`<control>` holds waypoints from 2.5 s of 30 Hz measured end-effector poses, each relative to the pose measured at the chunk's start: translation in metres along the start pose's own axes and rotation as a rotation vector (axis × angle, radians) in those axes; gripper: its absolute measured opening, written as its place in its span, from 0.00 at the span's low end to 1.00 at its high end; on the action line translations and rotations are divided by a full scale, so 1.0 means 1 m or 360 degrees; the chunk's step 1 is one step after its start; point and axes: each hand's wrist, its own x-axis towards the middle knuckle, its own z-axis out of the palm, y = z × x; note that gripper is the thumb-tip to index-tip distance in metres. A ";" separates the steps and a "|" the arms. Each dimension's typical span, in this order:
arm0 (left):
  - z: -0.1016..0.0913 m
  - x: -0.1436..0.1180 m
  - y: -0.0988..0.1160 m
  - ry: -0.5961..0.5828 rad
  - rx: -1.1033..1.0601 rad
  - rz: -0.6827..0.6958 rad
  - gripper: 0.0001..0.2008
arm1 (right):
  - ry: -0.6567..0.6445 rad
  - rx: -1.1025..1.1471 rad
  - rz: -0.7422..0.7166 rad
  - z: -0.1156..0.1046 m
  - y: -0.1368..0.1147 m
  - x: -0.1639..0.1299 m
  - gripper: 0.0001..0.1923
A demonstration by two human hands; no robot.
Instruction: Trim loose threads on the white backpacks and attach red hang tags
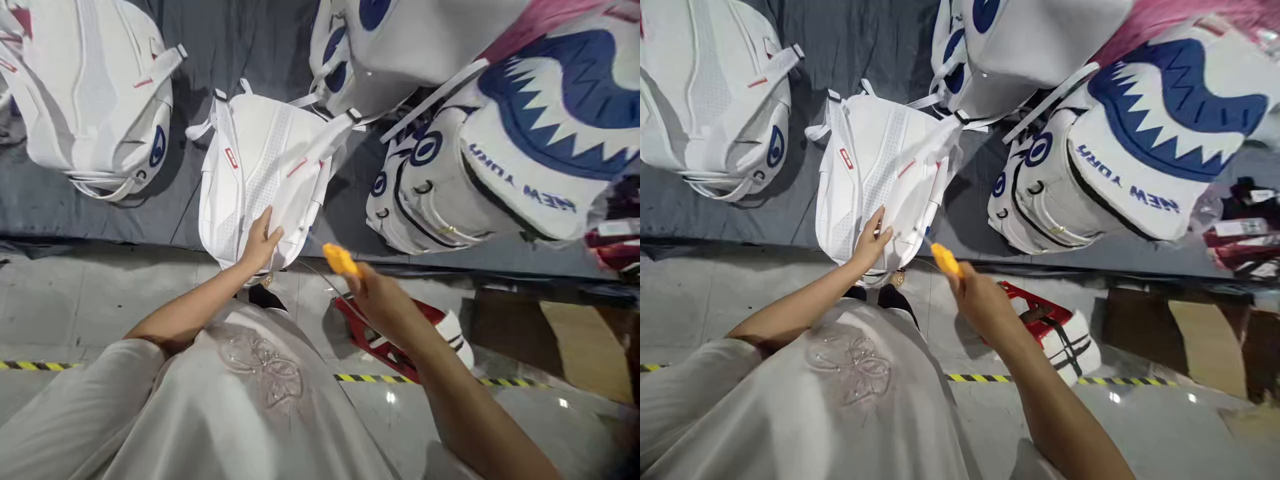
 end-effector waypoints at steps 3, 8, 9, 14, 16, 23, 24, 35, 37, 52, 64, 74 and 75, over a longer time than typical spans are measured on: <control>-0.056 -0.019 0.003 0.0351 -0.0060 0.0114 0.24 | -0.0028 0.0027 0.0106 0.032 -0.018 -0.018 0.15; -0.124 -0.013 0.004 0.0697 -0.0551 -0.0690 0.11 | 0.0044 -0.0031 0.0304 0.088 -0.049 -0.023 0.15; -0.129 -0.008 0.004 0.0648 -0.0677 -0.0827 0.10 | 0.0090 -0.0047 0.0326 0.098 -0.054 -0.021 0.15; -0.126 0.006 0.000 0.0465 -0.1059 -0.0832 0.11 | 0.0330 -0.0173 0.0355 0.137 -0.071 0.000 0.15; -0.123 0.004 -0.004 0.0447 -0.1111 -0.0782 0.12 | 0.0391 -0.0179 0.0340 0.146 -0.075 0.010 0.15; -0.120 0.018 -0.019 -0.0122 -0.1333 -0.0788 0.18 | 0.0531 0.0038 0.0138 0.163 -0.086 0.042 0.16; -0.120 0.022 -0.022 -0.0210 -0.1379 -0.0806 0.20 | 0.0554 0.0075 0.0160 0.166 -0.086 0.043 0.16; -0.133 0.029 -0.031 -0.0652 -0.1530 -0.0745 0.39 | 0.0629 0.0197 0.0359 0.160 -0.073 0.064 0.16; -0.131 0.029 -0.032 -0.0686 -0.1562 -0.0701 0.41 | 0.0616 0.0210 0.0354 0.157 -0.069 0.061 0.16; -0.114 0.037 -0.023 -0.0376 -0.1179 -0.0847 0.23 | 0.0603 0.0512 0.0422 0.170 -0.066 -0.012 0.16; -0.124 0.008 -0.028 -0.0201 -0.0310 -0.0592 0.15 | 0.0277 0.0776 0.0228 0.218 -0.115 -0.084 0.25; -0.109 0.028 -0.035 0.0022 -0.0237 -0.0749 0.12 | 0.0256 0.0568 0.0295 0.215 -0.141 -0.068 0.21; -0.110 0.027 -0.035 0.0012 -0.0234 -0.0754 0.13 | 0.0239 0.0554 0.0325 0.213 -0.143 -0.066 0.21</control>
